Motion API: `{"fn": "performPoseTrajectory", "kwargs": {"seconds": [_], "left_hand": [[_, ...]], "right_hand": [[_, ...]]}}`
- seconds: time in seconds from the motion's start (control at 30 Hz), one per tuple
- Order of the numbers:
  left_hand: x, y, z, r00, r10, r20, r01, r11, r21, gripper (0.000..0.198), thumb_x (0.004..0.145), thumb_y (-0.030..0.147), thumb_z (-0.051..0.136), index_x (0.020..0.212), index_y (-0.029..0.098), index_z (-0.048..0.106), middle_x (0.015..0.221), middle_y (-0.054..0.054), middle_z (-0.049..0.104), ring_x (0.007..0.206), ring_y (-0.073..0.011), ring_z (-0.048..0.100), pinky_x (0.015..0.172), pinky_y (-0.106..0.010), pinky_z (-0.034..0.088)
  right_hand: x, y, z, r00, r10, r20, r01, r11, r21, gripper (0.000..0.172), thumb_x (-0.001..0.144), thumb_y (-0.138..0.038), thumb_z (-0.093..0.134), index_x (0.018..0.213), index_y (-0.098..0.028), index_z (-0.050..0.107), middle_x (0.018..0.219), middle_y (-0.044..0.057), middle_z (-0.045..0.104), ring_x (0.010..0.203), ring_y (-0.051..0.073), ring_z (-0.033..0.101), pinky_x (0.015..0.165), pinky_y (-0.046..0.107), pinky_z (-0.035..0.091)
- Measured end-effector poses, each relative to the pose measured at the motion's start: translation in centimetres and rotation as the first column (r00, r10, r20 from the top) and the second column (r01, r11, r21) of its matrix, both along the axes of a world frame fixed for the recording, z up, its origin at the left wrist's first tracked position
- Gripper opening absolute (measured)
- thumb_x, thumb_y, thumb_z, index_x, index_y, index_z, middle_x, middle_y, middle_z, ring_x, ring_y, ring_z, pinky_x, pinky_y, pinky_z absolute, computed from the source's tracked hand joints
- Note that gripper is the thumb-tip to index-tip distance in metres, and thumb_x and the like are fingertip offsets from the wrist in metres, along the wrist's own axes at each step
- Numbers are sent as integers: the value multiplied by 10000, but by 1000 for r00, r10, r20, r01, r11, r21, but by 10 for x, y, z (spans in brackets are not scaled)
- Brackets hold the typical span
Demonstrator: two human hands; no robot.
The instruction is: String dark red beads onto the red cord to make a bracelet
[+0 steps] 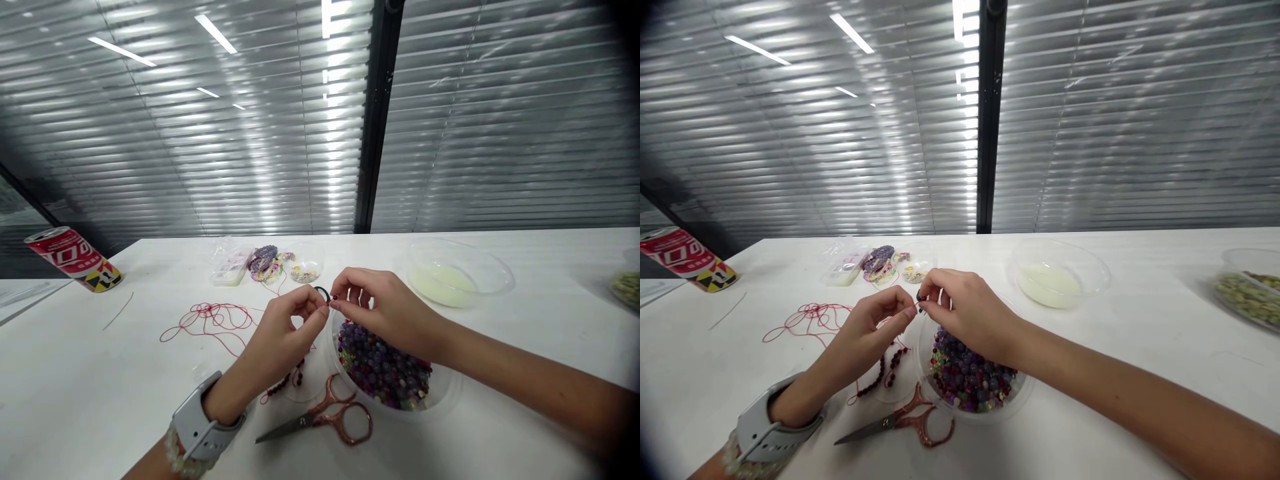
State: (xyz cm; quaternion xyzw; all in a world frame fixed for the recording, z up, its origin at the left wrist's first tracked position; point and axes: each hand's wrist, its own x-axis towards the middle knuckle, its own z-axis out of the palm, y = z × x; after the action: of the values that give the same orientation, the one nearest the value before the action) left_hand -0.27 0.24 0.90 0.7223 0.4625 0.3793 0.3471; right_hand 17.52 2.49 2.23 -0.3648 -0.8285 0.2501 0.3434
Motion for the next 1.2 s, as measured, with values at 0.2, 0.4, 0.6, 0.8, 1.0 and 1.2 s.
{"fn": "performPoseTrajectory", "kwargs": {"seconds": [0.2,0.4,0.6,0.8,1.0,1.2], "left_hand": [[0,-1,1,1000,-3,19,3,1000,17,161,862,233,494,717,173,529,607,41,458,597,-106,429,529,-213,338],[0,-2,3,1000,-3,23,3,1000,23,155,863,237,497,726,174,537,612,36,465,602,-110,436,522,-212,341],[0,-3,4,999,-4,45,2,999,43,154,867,233,500,731,172,540,628,33,475,602,-105,434,526,-212,347],[0,-2,4,998,-12,67,6,997,82,149,872,228,500,745,169,549,650,31,492,613,-102,442,574,-230,363],[0,-1,1,997,-4,76,-3,996,85,155,878,244,498,744,177,539,669,23,505,629,-110,448,574,-237,359],[-1,-3,-2,991,-24,129,14,997,77,150,882,259,509,756,183,542,658,31,480,616,-106,433,572,-242,356]], "right_hand": [[0,1,1,993,59,-104,-74,986,-149,50,835,-214,576,836,-185,617,748,-14,627,653,97,529,599,220,431],[0,3,1,989,60,-134,-90,967,-238,89,830,-254,591,853,-179,633,750,0,635,644,102,536,605,236,437],[1,6,2,970,56,-237,-137,930,-342,112,795,-264,640,844,-165,626,681,-18,592,616,89,544,565,219,421],[0,14,1,945,71,-318,-230,837,-497,236,765,-359,683,859,-149,630,694,-4,620,611,93,570,548,222,418],[21,8,32,882,-22,-471,-103,966,-237,161,843,-343,605,788,-193,625,772,-6,653,610,77,550,569,225,442],[35,-20,62,849,3,-528,1,1000,7,96,877,-272,569,814,-248,637,707,-40,625,595,69,551,539,219,433]]}}
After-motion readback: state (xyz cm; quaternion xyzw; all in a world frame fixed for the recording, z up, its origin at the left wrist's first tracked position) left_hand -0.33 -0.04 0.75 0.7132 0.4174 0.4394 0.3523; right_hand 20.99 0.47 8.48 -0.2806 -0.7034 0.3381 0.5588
